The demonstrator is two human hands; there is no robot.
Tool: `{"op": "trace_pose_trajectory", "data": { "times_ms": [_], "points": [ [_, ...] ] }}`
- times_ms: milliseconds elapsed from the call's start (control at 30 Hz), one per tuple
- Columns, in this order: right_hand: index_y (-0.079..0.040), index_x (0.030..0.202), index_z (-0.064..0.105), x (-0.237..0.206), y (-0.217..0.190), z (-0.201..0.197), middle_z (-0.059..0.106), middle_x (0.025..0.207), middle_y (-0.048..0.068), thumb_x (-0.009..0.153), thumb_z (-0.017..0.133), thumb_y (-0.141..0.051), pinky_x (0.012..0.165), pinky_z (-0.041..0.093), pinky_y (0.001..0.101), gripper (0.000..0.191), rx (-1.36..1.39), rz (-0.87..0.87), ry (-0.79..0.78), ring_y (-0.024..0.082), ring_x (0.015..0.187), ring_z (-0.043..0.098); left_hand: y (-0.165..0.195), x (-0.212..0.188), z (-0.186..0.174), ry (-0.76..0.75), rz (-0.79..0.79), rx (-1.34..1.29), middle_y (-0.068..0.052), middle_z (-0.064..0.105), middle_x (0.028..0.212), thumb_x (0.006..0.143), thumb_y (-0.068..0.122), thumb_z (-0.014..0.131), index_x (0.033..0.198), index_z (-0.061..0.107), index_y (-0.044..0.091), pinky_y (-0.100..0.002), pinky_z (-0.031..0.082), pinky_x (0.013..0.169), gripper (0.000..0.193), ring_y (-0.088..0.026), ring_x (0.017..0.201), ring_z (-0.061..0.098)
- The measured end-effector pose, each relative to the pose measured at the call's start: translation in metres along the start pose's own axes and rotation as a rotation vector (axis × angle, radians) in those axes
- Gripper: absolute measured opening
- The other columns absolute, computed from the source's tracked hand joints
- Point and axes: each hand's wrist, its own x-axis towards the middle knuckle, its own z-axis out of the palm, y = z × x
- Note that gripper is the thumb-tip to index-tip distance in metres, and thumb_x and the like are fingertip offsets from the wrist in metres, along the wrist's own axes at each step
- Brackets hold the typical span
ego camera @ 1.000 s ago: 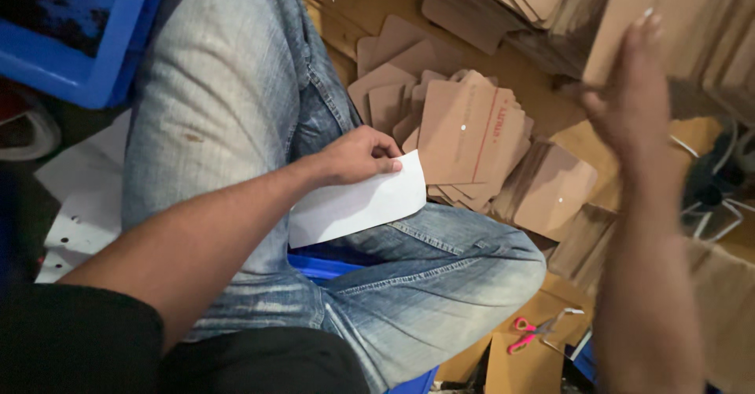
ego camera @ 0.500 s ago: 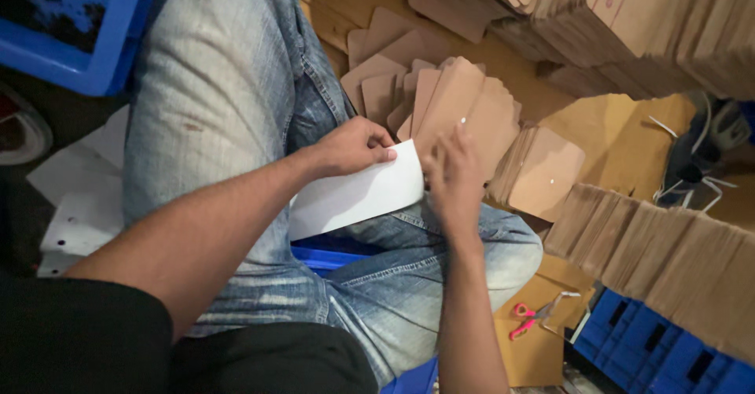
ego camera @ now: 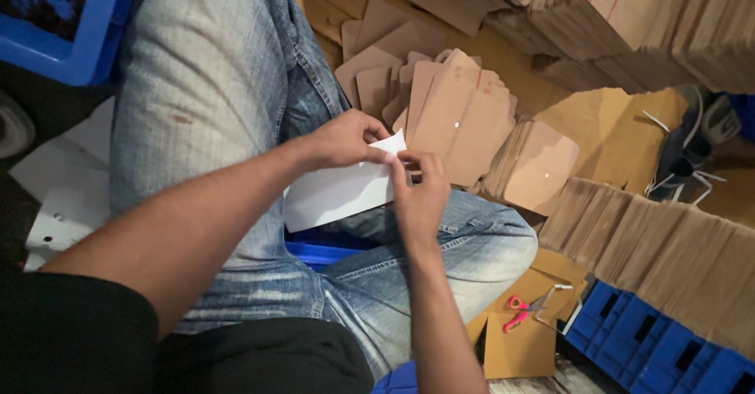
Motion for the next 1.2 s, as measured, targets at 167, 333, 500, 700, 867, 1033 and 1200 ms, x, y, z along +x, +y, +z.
{"op": "trace_pose_trajectory", "data": {
  "times_ms": [167, 333, 500, 700, 867, 1033, 1200],
  "points": [
    [-0.002, 0.1, 0.072, 0.001, 0.001, 0.0, 0.071, 0.096, 0.01, 0.092, 0.074, -0.013, 0.07, 0.056, 0.0326, 0.013, 0.029, 0.007, 0.017, 0.02, 0.083, 0.072, -0.003, 0.001, -0.001, -0.038, 0.035, -0.022, -0.01, 0.081, 0.095, 0.078, 0.015, 0.079, 0.11, 0.075, 0.0, -0.031, 0.059, 0.079, 0.035, -0.014, 0.086, 0.075],
    [-0.002, 0.1, 0.072, 0.003, -0.003, 0.001, 0.071, 0.095, 0.011, 0.091, 0.075, -0.011, 0.07, 0.053, 0.0344, 0.012, -0.04, -0.045, 0.041, 0.022, 0.084, 0.071, 0.001, 0.0, -0.001, -0.031, 0.039, 0.037, -0.011, 0.08, 0.094, 0.08, 0.017, 0.08, 0.107, 0.076, 0.001, -0.031, 0.058, 0.079, 0.032, -0.014, 0.086, 0.075],
    [-0.002, 0.101, 0.073, 0.005, -0.005, 0.002, 0.069, 0.094, 0.011, 0.092, 0.074, -0.01, 0.072, 0.055, 0.0331, 0.012, -0.006, -0.056, 0.022, 0.022, 0.083, 0.071, 0.007, -0.004, -0.002, -0.027, 0.012, 0.053, -0.01, 0.08, 0.094, 0.08, 0.018, 0.08, 0.106, 0.077, 0.002, -0.031, 0.058, 0.08, 0.03, -0.014, 0.086, 0.075],
    [-0.001, 0.1, 0.074, 0.006, -0.002, 0.004, 0.07, 0.093, 0.01, 0.094, 0.071, -0.009, 0.071, 0.056, 0.0316, 0.01, 0.051, -0.014, 0.013, 0.019, 0.081, 0.073, 0.008, -0.004, -0.002, -0.045, 0.017, 0.058, -0.011, 0.081, 0.095, 0.081, 0.019, 0.08, 0.106, 0.077, 0.002, -0.031, 0.058, 0.081, 0.03, -0.015, 0.088, 0.075],
    [-0.001, 0.1, 0.074, 0.007, 0.002, 0.004, 0.07, 0.093, 0.009, 0.092, 0.073, -0.01, 0.068, 0.055, 0.03, 0.012, 0.083, 0.03, -0.004, 0.018, 0.08, 0.072, 0.006, -0.003, -0.001, -0.036, 0.013, 0.073, -0.01, 0.08, 0.096, 0.083, 0.02, 0.08, 0.107, 0.076, 0.003, -0.031, 0.057, 0.082, 0.03, -0.014, 0.089, 0.074],
    [-0.001, 0.099, 0.075, 0.008, 0.013, 0.005, 0.07, 0.094, 0.007, 0.094, 0.072, -0.013, 0.07, 0.056, 0.0292, 0.013, 0.139, 0.095, -0.02, 0.015, 0.08, 0.071, 0.003, -0.002, -0.001, -0.062, 0.071, 0.038, -0.01, 0.081, 0.096, 0.081, 0.017, 0.08, 0.107, 0.076, 0.002, -0.031, 0.057, 0.082, 0.03, -0.013, 0.089, 0.075],
    [-0.002, 0.104, 0.075, 0.01, 0.027, 0.007, 0.074, 0.089, 0.002, 0.095, 0.071, -0.018, 0.07, 0.055, 0.0272, 0.019, 0.318, 0.303, -0.029, 0.01, 0.077, 0.066, 0.002, -0.002, -0.001, -0.058, 0.04, 0.045, -0.01, 0.08, 0.096, 0.082, 0.017, 0.08, 0.107, 0.077, 0.003, -0.03, 0.057, 0.082, 0.03, -0.014, 0.088, 0.074]
  ]
}}
